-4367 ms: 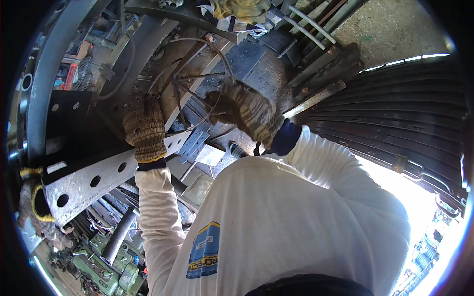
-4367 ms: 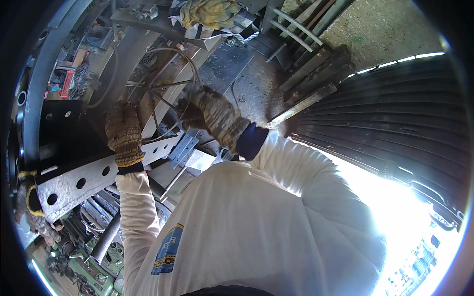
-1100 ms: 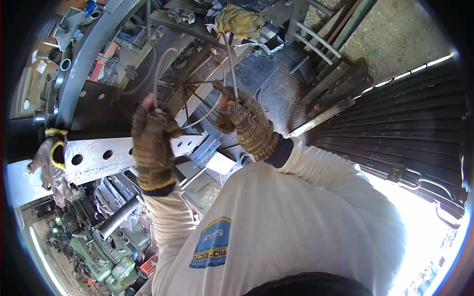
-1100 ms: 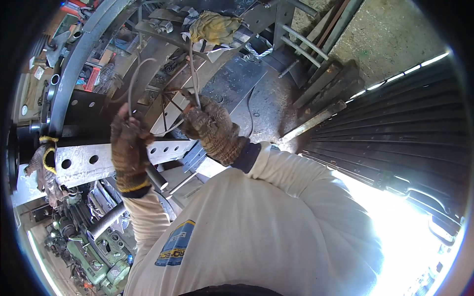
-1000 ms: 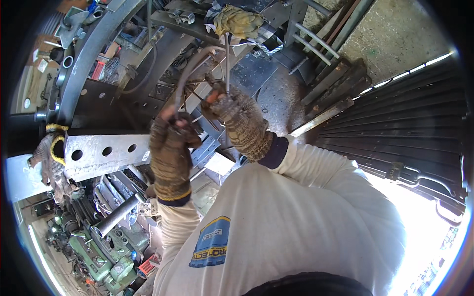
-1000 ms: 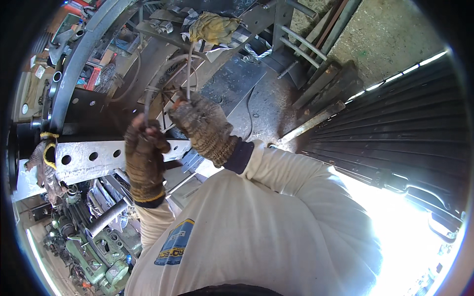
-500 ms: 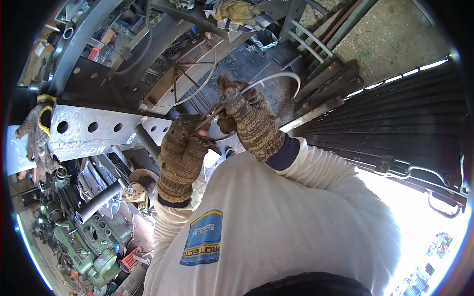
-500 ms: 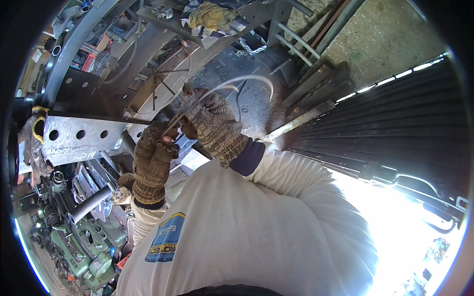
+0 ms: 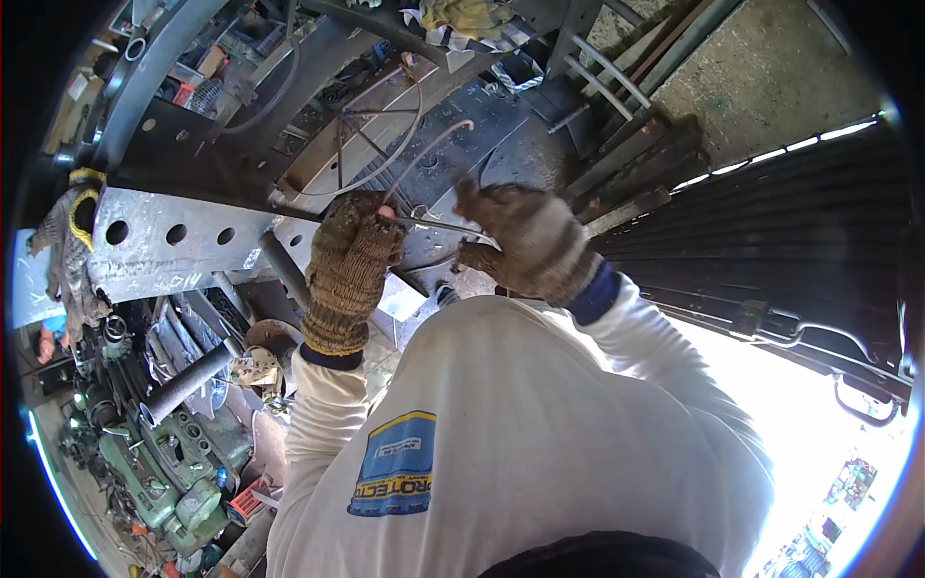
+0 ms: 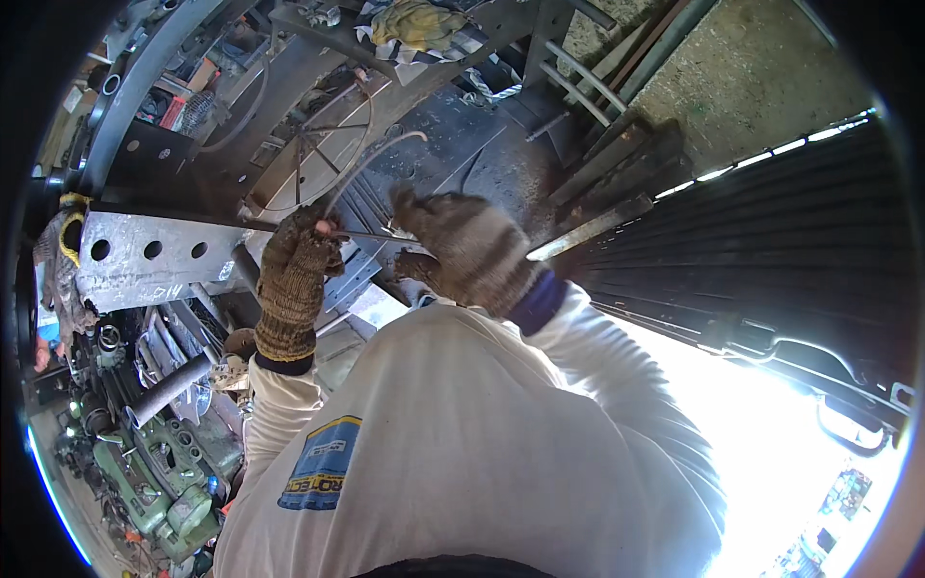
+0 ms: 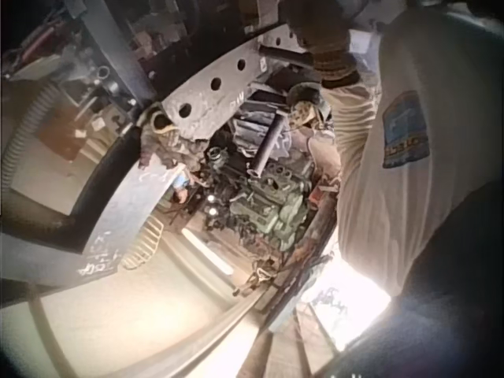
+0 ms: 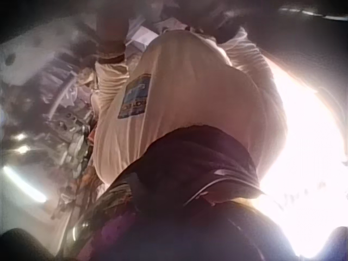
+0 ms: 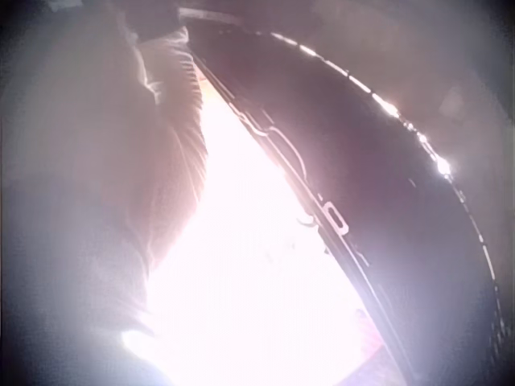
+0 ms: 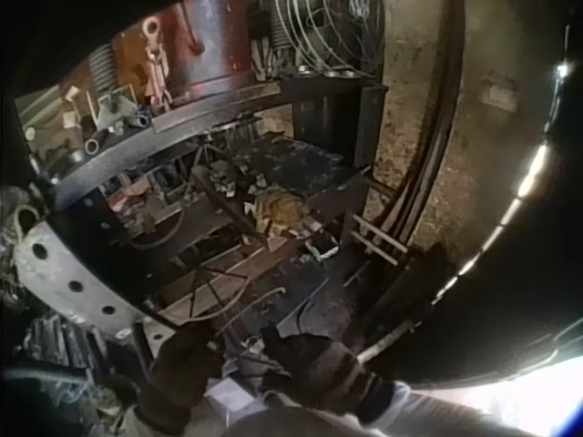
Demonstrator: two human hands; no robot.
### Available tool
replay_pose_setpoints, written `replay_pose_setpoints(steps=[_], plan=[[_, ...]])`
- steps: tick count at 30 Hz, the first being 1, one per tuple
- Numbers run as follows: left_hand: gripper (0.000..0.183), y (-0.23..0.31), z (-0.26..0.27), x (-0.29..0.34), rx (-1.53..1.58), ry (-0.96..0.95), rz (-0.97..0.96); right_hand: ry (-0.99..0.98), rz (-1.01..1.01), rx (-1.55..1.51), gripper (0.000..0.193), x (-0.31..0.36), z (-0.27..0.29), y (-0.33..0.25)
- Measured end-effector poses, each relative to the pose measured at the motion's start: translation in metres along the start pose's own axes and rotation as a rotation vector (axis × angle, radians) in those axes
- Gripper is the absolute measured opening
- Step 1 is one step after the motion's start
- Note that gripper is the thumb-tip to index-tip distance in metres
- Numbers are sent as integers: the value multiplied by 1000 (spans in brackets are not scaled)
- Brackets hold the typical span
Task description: The person uses a hammer to shape and align metal rods within a curved grate-like structure on a workbench, then moves to a large industrial machine to feed a wire through a guide.
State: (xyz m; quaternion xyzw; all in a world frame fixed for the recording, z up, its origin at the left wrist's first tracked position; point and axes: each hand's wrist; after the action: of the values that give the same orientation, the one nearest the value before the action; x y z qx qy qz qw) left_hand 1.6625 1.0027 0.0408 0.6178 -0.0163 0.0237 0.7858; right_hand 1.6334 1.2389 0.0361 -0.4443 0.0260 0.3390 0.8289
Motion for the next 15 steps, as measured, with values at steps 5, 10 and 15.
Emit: replay_pose_setpoints(steps=[5, 10, 15], plan=[[21, -6, -15, -14, -173, -38, -45, -41, -55, -196, 34, 12, -37, 35], [25, -49, -24, -21, -893, -95, -848, 284, -621, -1209, 23, -19, -8, 36], [30, -86, -34, -17, -786, -133, -613, 229, -824, -1241, 20, -82, -36, 74]])
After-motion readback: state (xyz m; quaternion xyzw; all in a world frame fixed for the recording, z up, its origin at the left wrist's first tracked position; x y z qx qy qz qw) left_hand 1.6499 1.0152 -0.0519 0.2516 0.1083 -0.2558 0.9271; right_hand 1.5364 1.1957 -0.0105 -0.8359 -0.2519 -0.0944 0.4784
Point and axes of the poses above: each hand's wrist, its own x-axis away from the middle knuckle, its own z-axis out of the back of the hand, y = z × x, and after that the axes turned 9 degrees about -x, right-handed
